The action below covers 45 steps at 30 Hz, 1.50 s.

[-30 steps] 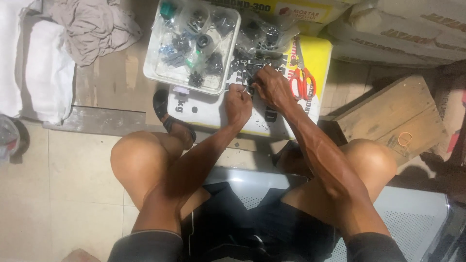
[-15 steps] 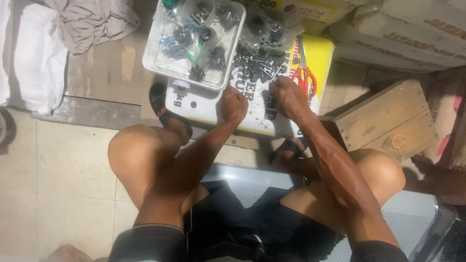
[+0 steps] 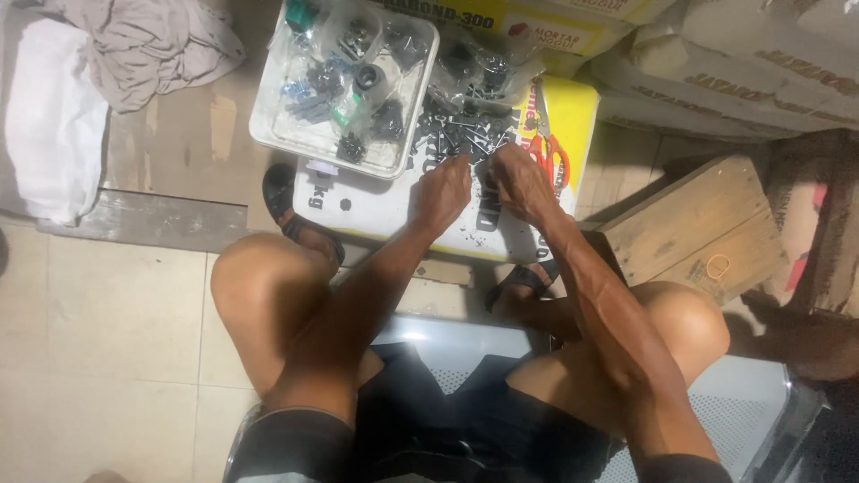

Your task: Sorting small plastic gears and components into an organizer tray

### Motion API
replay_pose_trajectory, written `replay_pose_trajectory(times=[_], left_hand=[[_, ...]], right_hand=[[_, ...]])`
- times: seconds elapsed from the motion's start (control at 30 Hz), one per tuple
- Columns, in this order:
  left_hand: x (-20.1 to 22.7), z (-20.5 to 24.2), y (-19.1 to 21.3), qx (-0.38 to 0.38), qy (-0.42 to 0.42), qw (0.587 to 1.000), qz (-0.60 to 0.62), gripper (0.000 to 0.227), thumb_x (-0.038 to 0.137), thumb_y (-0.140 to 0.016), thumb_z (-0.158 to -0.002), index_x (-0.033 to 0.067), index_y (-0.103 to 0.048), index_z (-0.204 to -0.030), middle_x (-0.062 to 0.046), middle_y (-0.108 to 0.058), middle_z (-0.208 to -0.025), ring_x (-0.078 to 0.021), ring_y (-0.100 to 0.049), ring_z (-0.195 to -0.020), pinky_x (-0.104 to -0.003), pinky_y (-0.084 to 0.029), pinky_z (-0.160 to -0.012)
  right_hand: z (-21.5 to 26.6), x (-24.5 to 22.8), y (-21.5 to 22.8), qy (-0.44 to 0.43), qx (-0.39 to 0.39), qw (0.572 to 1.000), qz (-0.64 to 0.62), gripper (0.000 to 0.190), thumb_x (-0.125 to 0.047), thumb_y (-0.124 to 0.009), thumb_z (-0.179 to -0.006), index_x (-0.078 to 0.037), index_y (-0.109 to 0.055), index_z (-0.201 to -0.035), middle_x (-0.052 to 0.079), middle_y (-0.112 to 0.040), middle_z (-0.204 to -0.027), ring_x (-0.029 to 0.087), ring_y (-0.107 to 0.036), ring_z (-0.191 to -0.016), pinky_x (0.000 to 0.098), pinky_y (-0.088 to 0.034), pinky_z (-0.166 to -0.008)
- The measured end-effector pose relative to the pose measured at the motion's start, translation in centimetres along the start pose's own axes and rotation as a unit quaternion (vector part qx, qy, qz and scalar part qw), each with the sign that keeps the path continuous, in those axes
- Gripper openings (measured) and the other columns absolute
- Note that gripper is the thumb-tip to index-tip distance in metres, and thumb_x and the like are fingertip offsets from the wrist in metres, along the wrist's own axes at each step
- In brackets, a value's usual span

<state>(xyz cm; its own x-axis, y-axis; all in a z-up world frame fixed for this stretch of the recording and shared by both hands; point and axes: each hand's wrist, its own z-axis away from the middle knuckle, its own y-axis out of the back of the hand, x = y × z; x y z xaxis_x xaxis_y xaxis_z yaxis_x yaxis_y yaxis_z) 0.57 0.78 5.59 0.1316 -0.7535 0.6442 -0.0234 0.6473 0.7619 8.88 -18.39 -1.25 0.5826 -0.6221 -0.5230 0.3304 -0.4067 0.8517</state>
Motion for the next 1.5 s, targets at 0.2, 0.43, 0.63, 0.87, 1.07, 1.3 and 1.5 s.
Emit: replay_pose_trajectory(times=[0.2, 0.43, 0.63, 0.87, 1.07, 1.3, 1.5], left_hand=[[0.3, -0.3, 0.3, -0.017, -0.019, 0.996, -0.088, 0.028, 0.006, -0.046, -0.102, 0.0031, -0.064, -0.124, -0.015, -0.073, -0.087, -0.0313, -0.078, -0.075, -0.050, -0.065, -0.068], [-0.2, -0.4, -0.9, 0.030, -0.011, 0.997, -0.076, 0.019, 0.005, -0.050, -0.102, -0.0024, -0.067, -0.108, -0.016, -0.071, -0.080, -0.0307, -0.076, -0.064, -0.046, -0.063, -0.058], [-2.3, -1.9, -2.5, 0.018, -0.034, 0.989, -0.141, 0.017, 0.005, -0.052, -0.101, 0.0020, -0.069, -0.103, -0.011, -0.070, -0.078, -0.0232, -0.075, -0.064, -0.036, -0.062, -0.057], [-2.9, -0.1, -3.2, 0.035, 0.013, 0.997, -0.075, 0.017, 0.008, -0.053, -0.102, 0.0019, -0.066, -0.110, -0.012, -0.069, -0.084, -0.0285, -0.077, -0.070, -0.042, -0.065, -0.059], [-5.8, 0.0, -6.2, 0.035, 0.063, 0.997, 0.012, 0.017, 0.013, -0.055, -0.102, 0.0024, -0.064, -0.110, -0.015, -0.066, -0.087, -0.0366, -0.076, -0.076, -0.051, -0.063, -0.063], [-2.6, 1.8, -3.0, 0.079, 0.059, 0.994, 0.053, 0.017, 0.008, -0.055, -0.100, 0.0019, -0.064, -0.112, -0.015, -0.063, -0.085, -0.0375, -0.074, -0.081, -0.050, -0.064, -0.065], [-3.6, 1.9, -4.3, 0.081, 0.061, 0.992, 0.070, 0.017, 0.006, -0.055, -0.100, 0.0002, -0.067, -0.110, -0.015, -0.063, -0.085, -0.0352, -0.073, -0.081, -0.048, -0.062, -0.067]], right_hand=[[-0.2, -1.8, 1.9, -0.073, 0.030, 0.988, -0.136, 0.008, -0.014, -0.053, -0.108, -0.007, -0.056, -0.111, 0.022, -0.062, -0.089, 0.047, -0.066, -0.087, 0.0591, -0.049, -0.075], [-1.3, -3.7, 3.1, -0.059, 0.076, 0.977, -0.192, 0.002, -0.011, -0.055, -0.107, -0.009, -0.057, -0.108, 0.015, -0.066, -0.081, 0.034, -0.068, -0.076, 0.0455, -0.054, -0.066], [-1.3, -3.1, 3.3, -0.052, 0.077, 0.969, -0.227, 0.009, -0.011, -0.053, -0.109, -0.008, -0.060, -0.104, 0.011, -0.061, -0.074, 0.025, -0.063, -0.068, 0.0371, -0.052, -0.062], [-0.8, -4.8, 4.6, -0.058, 0.077, 0.965, -0.243, 0.010, -0.009, -0.051, -0.108, -0.009, -0.060, -0.103, 0.007, -0.058, -0.070, 0.022, -0.060, -0.064, 0.0352, -0.050, -0.059], [-1.2, -6.5, 5.5, -0.059, 0.061, 0.961, -0.264, 0.012, -0.008, -0.052, -0.106, -0.006, -0.063, -0.102, 0.008, -0.058, -0.070, 0.022, -0.060, -0.064, 0.0342, -0.049, -0.059], [-1.0, -6.3, 5.5, -0.056, 0.043, 0.963, -0.259, 0.010, -0.007, -0.054, -0.106, -0.007, -0.063, -0.101, 0.009, -0.060, -0.070, 0.022, -0.061, -0.063, 0.0324, -0.051, -0.058], [-1.6, -7.4, 6.7, -0.052, 0.044, 0.963, -0.259, 0.009, -0.006, -0.057, -0.104, -0.004, -0.064, -0.100, 0.010, -0.060, -0.069, 0.022, -0.060, -0.062, 0.0324, -0.050, -0.057]])
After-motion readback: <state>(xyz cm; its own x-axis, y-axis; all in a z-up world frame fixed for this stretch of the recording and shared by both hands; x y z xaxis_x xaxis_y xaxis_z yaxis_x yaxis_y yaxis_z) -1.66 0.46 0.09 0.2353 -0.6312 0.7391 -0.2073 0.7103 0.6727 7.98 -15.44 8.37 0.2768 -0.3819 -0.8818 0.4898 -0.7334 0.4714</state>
